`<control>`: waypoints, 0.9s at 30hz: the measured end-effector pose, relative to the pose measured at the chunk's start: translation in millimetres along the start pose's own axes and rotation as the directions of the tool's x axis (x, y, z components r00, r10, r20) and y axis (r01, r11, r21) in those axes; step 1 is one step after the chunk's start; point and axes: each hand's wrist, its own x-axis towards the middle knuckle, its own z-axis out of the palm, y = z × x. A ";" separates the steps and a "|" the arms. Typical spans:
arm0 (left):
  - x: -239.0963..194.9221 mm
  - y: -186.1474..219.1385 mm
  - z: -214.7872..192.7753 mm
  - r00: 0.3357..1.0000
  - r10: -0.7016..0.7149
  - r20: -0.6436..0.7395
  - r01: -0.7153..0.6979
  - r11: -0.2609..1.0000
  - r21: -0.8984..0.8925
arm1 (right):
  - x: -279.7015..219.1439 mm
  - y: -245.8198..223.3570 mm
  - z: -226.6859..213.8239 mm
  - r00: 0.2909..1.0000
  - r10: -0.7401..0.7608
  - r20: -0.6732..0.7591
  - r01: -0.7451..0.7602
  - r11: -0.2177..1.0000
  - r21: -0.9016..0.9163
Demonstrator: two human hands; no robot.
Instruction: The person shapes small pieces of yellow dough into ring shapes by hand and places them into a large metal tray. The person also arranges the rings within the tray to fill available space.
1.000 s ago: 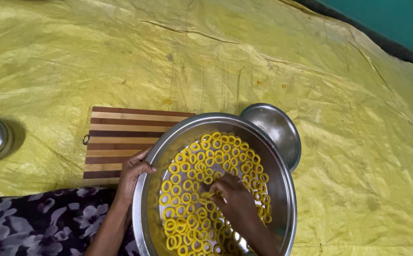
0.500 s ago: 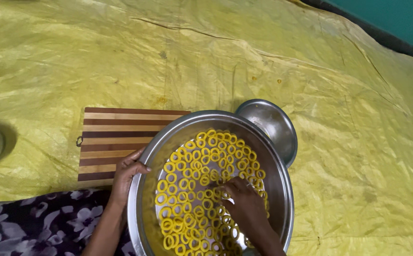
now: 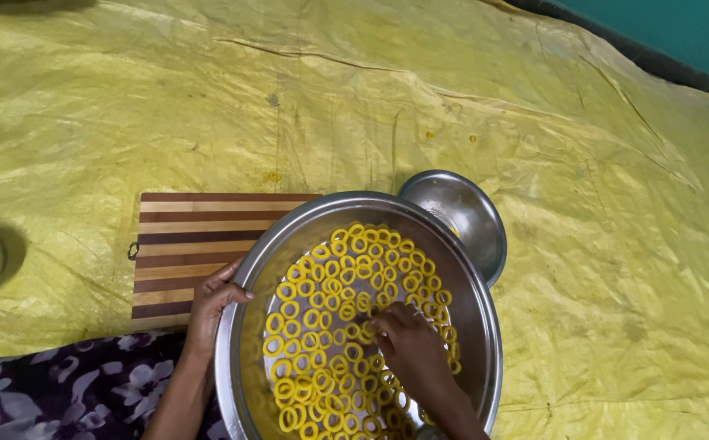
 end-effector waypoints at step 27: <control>16.0 -36.1 -46.0 0.999 0.036 -0.039 -0.025 0.969 0.247 | -12.9 13.3 11.3 0.993 -0.020 -0.117 0.038 0.988 0.147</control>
